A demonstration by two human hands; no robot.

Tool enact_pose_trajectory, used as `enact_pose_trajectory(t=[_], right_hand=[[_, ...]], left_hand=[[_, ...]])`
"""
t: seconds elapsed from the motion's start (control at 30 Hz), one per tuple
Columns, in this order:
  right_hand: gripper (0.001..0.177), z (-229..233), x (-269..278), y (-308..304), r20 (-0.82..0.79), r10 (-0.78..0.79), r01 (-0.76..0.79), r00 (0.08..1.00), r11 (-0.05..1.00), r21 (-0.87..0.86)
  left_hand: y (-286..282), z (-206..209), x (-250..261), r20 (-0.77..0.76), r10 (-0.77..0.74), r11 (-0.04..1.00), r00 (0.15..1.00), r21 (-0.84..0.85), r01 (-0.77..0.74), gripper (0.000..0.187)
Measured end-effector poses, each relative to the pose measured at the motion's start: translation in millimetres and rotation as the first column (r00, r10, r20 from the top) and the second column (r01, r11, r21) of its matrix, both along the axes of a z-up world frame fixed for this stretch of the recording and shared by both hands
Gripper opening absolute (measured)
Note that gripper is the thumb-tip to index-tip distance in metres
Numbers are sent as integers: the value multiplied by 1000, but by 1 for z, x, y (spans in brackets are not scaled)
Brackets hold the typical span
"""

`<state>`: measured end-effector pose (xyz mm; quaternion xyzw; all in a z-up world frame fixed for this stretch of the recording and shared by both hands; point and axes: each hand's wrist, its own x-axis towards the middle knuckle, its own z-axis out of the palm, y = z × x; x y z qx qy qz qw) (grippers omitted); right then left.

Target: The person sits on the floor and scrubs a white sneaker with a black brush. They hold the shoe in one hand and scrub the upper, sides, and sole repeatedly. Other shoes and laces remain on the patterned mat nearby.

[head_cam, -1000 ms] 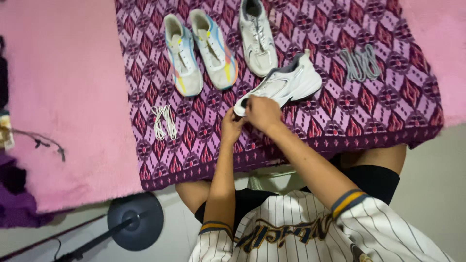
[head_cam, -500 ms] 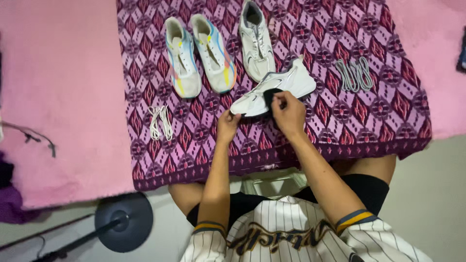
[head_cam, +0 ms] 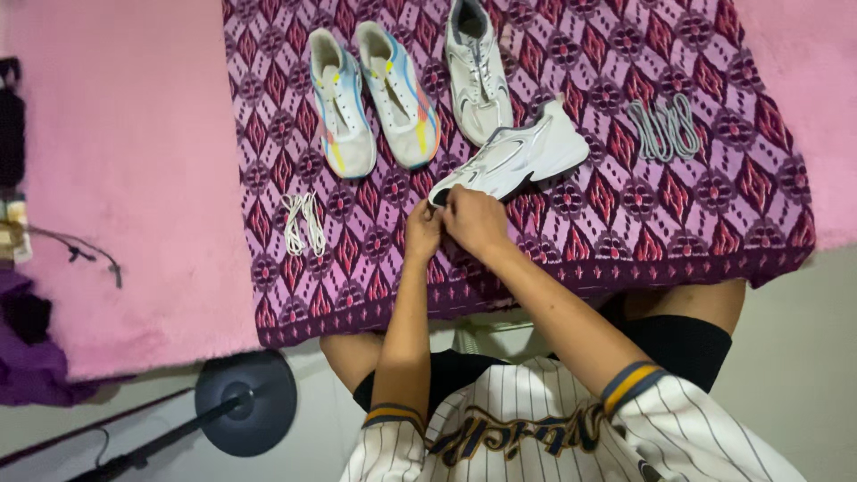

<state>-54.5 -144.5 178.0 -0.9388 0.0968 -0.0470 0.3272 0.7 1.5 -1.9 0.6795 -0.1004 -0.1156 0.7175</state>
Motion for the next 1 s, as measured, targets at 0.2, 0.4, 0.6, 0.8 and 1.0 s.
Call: enact_pose_trajectory(t=[0.2, 0.4, 0.6, 0.8, 1.0], right_hand=[[18, 7, -2, -9, 168, 96, -111, 981, 990, 85], [18, 2, -37, -60, 316, 77, -107, 946, 991, 78], [18, -3, -42, -110, 299, -100, 94, 949, 995, 35], [15, -16, -53, -161, 370, -183, 196, 911, 981, 1], [15, -31, -50, -202, 317, -358, 316, 878, 932, 177]], left_hand=[[3, -4, 3, 75, 9, 998, 997, 60, -14, 36], [3, 3, -1, -37, 0, 996, 999, 95, 3, 50], [1, 12, -2, 3, -23, 999, 1000, -35, 23, 67], [6, 10, -1, -64, -40, 995, 997, 90, 46, 68], [7, 26, -3, -103, -173, 983, 980, -75, 166, 58]])
